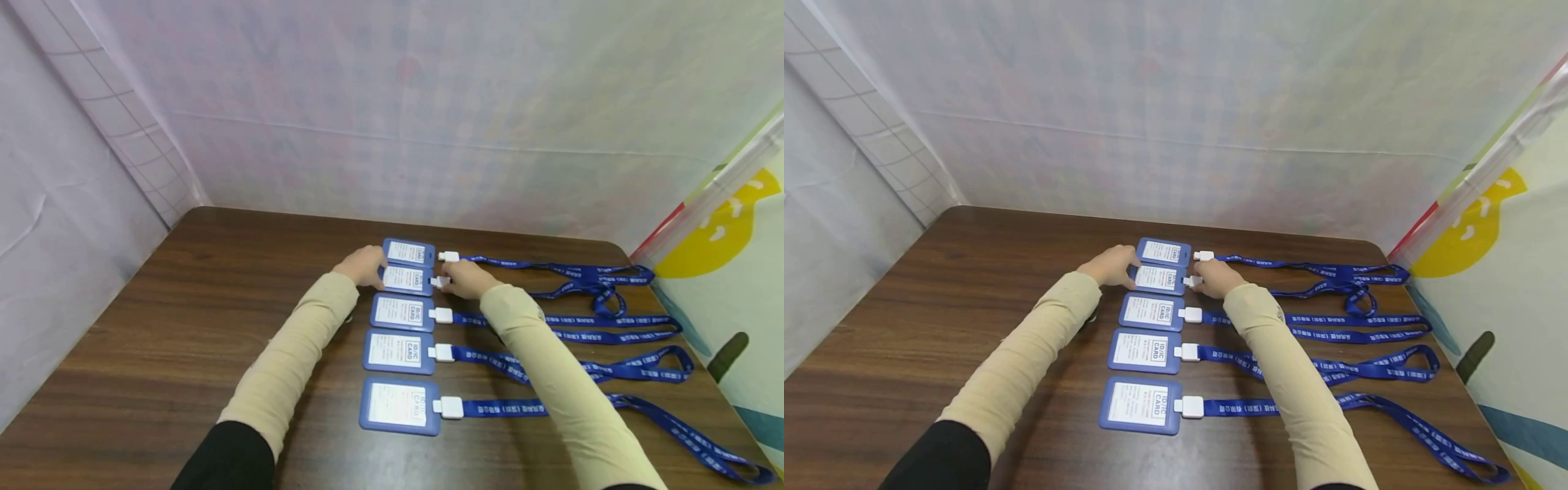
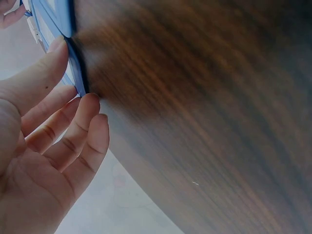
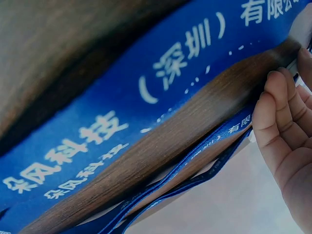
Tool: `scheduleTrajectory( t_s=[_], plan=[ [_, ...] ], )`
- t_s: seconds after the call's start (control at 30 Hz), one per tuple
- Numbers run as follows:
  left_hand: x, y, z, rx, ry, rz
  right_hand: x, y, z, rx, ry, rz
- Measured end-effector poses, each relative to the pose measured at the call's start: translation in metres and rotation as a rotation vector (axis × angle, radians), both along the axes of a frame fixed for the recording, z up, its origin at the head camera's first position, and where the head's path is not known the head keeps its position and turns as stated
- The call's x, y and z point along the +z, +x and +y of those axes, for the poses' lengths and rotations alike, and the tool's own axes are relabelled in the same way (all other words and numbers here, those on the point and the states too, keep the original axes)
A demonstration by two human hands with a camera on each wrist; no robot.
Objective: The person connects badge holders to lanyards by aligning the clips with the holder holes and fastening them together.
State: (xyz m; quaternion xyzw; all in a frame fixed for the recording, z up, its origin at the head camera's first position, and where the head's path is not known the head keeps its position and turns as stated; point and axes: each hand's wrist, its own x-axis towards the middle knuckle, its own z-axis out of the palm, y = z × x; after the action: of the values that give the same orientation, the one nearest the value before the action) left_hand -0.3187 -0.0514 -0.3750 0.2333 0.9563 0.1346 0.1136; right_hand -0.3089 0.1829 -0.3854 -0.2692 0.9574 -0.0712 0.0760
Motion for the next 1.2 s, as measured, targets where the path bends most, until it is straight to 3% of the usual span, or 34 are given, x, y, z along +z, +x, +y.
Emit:
scheduleTrajectory(
  t_s=[0.27,0.4,0.57,0.7,0.9,0.97,1.13,1.2],
  plan=[
    [0.002,0.002,0.001,0.011,-0.005,-0.001,0.001,0.0,-0.001,-0.015,-0.052,-0.032],
    [0.003,0.003,0.001,0.003,-0.001,0.002,0.007,0.001,-0.001,-0.071,-0.118,-0.159],
    [0.004,0.003,0.0,0.01,-0.007,-0.003,0.011,0.001,0.002,-0.209,-0.273,-0.372],
    [0.005,0.004,0.0,0.015,-0.009,-0.01,0.008,-0.001,0.005,-0.264,-0.383,-0.461],
    [0.005,0.005,0.001,0.007,-0.003,0.002,0.004,-0.005,0.006,-0.324,-0.409,-0.508],
    [0.005,0.005,0.002,0.009,-0.003,0.006,-0.02,-0.024,0.019,-0.261,-0.489,-0.531],
    [0.006,0.007,0.002,0.012,-0.009,0.013,-0.023,-0.024,0.019,-0.255,-0.499,-0.537],
    [0.006,0.008,0.002,0.014,-0.016,0.013,-0.014,-0.017,0.014,-0.279,-0.453,-0.523]
  ],
)
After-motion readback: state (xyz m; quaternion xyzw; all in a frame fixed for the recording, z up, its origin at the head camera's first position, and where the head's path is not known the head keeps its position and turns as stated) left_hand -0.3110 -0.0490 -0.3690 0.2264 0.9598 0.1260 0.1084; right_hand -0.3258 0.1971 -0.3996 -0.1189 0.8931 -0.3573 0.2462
